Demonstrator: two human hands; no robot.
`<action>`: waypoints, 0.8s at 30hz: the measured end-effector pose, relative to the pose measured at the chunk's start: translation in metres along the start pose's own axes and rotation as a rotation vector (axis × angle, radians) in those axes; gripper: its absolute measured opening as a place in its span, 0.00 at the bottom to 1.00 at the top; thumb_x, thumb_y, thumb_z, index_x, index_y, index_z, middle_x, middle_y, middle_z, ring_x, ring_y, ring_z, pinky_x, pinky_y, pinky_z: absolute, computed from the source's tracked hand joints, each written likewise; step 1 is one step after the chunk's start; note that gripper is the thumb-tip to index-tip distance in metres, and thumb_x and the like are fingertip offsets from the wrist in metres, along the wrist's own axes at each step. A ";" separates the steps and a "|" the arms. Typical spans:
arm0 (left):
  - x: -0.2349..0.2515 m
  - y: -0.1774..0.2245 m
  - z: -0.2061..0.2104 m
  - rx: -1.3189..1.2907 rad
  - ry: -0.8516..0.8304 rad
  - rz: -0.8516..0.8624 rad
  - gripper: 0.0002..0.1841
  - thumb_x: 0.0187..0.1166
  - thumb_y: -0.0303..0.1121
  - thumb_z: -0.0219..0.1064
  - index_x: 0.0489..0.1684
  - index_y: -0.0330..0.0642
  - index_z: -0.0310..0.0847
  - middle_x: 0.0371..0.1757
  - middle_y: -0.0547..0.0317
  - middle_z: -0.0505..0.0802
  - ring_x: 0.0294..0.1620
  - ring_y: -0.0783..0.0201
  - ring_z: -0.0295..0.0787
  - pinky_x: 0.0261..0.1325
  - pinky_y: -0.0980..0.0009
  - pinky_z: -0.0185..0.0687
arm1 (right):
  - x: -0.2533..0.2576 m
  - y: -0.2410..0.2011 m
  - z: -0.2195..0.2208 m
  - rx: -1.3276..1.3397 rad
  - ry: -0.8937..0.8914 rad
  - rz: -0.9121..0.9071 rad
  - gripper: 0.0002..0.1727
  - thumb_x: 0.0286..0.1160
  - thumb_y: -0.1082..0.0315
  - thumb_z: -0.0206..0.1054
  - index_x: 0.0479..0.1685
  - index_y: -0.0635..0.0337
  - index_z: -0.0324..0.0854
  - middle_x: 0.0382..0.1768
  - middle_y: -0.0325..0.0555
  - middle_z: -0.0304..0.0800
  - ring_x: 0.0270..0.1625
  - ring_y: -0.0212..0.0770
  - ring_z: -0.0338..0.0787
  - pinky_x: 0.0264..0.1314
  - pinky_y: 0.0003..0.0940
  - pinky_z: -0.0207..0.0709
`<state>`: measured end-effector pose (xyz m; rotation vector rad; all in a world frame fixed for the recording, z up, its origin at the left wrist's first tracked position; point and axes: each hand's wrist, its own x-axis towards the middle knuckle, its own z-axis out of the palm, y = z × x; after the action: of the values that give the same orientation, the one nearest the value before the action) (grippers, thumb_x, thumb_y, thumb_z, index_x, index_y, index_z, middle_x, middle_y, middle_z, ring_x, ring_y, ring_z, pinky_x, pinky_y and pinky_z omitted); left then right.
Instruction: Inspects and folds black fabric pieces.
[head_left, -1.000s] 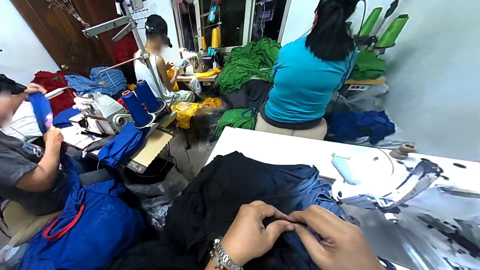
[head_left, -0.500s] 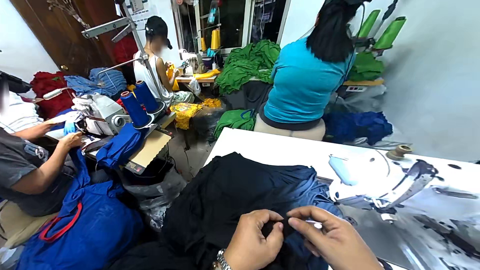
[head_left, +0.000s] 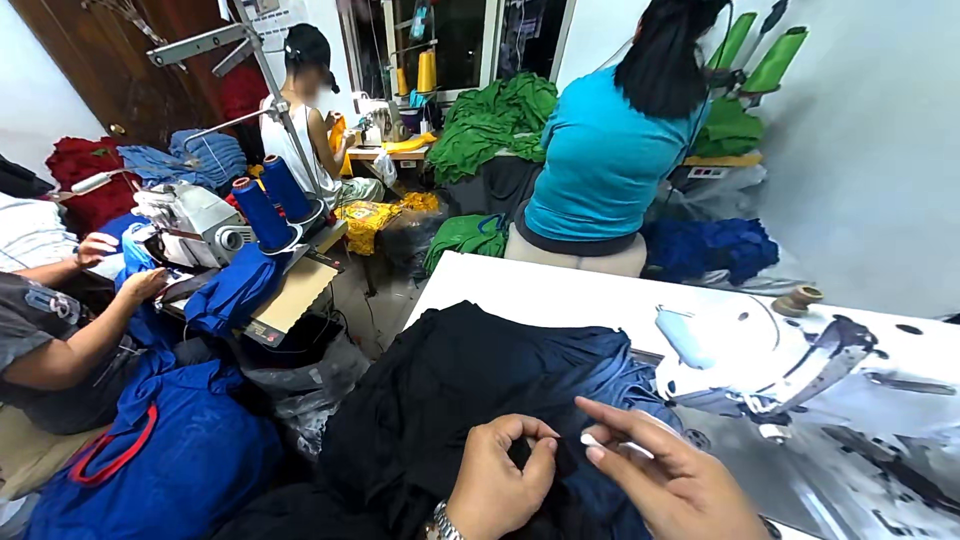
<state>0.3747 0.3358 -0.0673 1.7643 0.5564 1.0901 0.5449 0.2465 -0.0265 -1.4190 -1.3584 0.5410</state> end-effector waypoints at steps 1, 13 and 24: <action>0.000 0.000 0.000 -0.004 -0.001 -0.012 0.08 0.78 0.26 0.65 0.42 0.33 0.90 0.40 0.57 0.94 0.42 0.74 0.89 0.51 0.76 0.85 | -0.001 -0.002 0.003 0.010 0.022 0.001 0.24 0.73 0.74 0.70 0.71 0.63 0.83 0.53 0.47 0.90 0.49 0.34 0.90 0.50 0.28 0.88; 0.000 -0.003 0.000 -0.082 0.037 -0.043 0.07 0.75 0.25 0.64 0.39 0.33 0.88 0.38 0.59 0.92 0.40 0.76 0.86 0.48 0.78 0.83 | 0.001 0.002 0.035 0.141 0.150 -0.076 0.24 0.65 0.80 0.74 0.66 0.70 0.83 0.42 0.41 0.95 0.40 0.31 0.94 0.47 0.26 0.91; -0.004 -0.011 0.002 -0.143 0.104 -0.087 0.07 0.77 0.25 0.64 0.41 0.33 0.89 0.39 0.59 0.93 0.41 0.76 0.87 0.50 0.78 0.83 | 0.040 0.004 0.024 0.457 0.161 0.068 0.23 0.66 0.76 0.72 0.64 0.57 0.86 0.35 0.43 0.94 0.33 0.35 0.92 0.38 0.28 0.89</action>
<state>0.3752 0.3363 -0.0793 1.5531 0.5984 1.1375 0.5363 0.2924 -0.0255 -1.1082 -0.9830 0.7142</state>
